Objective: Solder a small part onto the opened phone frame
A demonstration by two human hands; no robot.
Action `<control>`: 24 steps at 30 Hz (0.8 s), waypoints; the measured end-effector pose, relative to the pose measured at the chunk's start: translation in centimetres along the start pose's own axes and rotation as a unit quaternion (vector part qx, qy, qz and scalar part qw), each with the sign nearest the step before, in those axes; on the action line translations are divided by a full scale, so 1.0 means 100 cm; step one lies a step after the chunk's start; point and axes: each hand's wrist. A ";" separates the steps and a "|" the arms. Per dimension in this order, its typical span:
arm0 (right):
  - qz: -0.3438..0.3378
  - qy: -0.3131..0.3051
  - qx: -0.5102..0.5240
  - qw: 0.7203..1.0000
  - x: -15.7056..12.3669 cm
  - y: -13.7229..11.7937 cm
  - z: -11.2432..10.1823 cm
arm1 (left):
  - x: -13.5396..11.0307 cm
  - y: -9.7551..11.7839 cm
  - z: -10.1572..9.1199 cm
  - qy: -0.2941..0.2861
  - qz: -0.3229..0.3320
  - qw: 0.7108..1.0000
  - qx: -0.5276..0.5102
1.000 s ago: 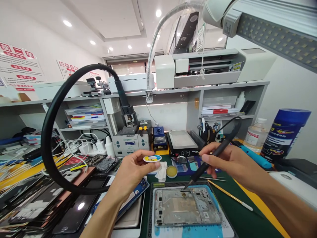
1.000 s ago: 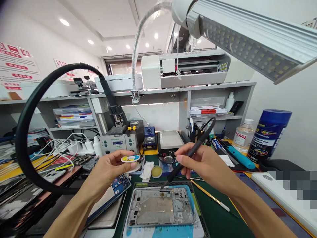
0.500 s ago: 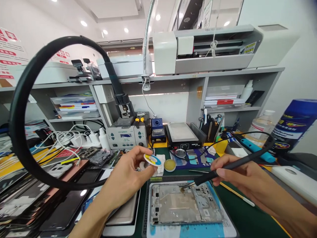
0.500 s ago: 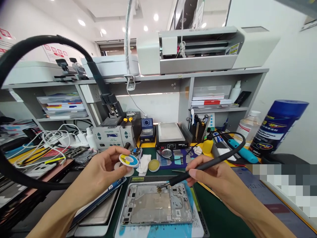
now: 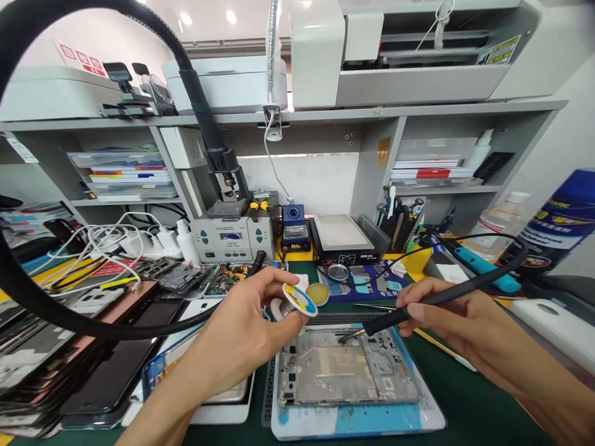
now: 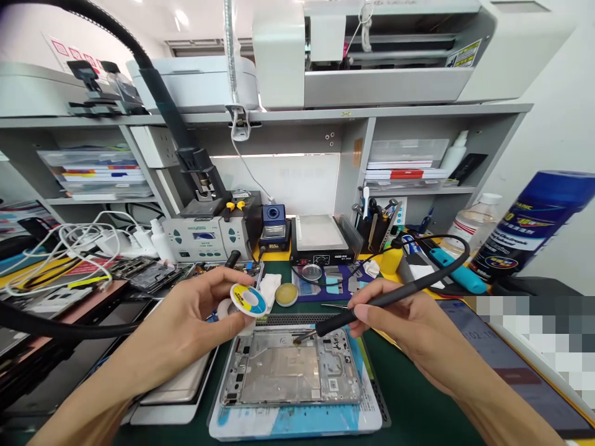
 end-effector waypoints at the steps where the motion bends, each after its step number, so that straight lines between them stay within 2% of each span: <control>1: 0.000 -0.002 0.002 1.000 0.000 0.000 0.000 | 0.000 0.000 0.000 -0.005 -0.001 1.000 -0.005; 11: 0.026 0.025 0.022 0.999 -0.003 -0.007 0.006 | -0.001 -0.004 -0.002 -0.017 -0.033 0.999 0.006; 19: 0.012 -0.009 0.017 1.000 0.000 0.003 -0.001 | -0.002 0.005 0.009 -0.039 -0.050 0.998 -0.022; 24: 0.016 0.015 0.011 1.000 -0.003 -0.005 0.005 | -0.003 0.006 0.008 -0.058 -0.041 0.997 -0.006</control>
Point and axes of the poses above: each hand's wrist, its own x-axis towards the middle knuckle, its own z-axis out of the palm, y = z × x, and after that the axes turned 12 degrees about -x, right-handed
